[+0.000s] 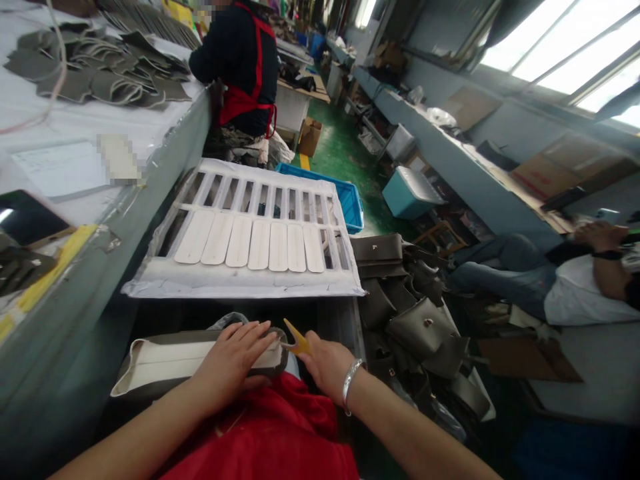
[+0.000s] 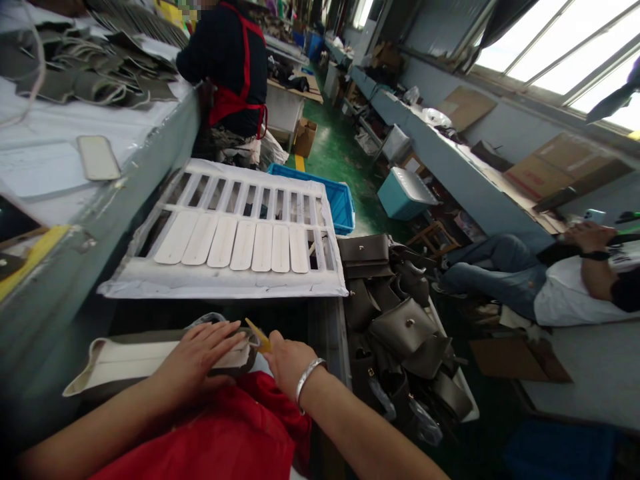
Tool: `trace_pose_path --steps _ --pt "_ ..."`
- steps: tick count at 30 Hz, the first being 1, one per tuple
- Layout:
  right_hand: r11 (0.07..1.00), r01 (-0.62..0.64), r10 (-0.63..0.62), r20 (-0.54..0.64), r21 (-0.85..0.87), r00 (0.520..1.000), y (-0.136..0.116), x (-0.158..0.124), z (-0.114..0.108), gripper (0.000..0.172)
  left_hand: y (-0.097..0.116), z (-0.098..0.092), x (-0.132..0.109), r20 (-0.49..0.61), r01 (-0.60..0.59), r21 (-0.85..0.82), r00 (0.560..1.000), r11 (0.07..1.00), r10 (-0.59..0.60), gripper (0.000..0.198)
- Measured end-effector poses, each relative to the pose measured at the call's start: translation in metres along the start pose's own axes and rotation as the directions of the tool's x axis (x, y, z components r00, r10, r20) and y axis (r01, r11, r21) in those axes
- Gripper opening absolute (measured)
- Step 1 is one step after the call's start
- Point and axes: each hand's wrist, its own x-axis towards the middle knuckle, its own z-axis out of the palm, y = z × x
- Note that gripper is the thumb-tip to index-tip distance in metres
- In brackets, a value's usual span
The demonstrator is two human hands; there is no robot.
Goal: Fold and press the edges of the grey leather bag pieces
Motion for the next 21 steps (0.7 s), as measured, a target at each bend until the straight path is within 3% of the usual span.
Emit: trace_pose_path --steps 2,5,7,13,21 --pt "0.986 -0.006 0.007 -0.006 0.164 1.000 0.007 -0.006 0.005 0.021 0.001 0.000 -0.001 -0.005 0.011 0.001 1.000 1.000 -0.011 0.075" --pt "0.892 -0.030 0.031 0.004 0.452 1.000 0.018 -0.021 0.021 0.023 0.001 0.000 -0.001 0.005 0.036 -0.006 0.999 0.999 -0.036 0.080" --pt "0.851 -0.034 0.040 0.000 0.524 0.999 0.021 -0.032 0.033 0.025 0.001 -0.001 -0.001 0.025 0.039 -0.014 0.999 0.999 -0.039 0.079" --pt "0.939 -0.037 0.058 -0.052 0.341 0.997 0.010 -0.049 0.052 0.025 0.002 -0.005 0.001 0.071 0.050 -0.026 0.996 0.998 -0.048 0.079" --pt "0.997 -0.042 0.045 -0.045 0.070 0.998 -0.010 -0.037 0.041 0.023 0.004 -0.006 0.001 0.047 0.057 -0.045 0.997 0.997 -0.055 0.076"
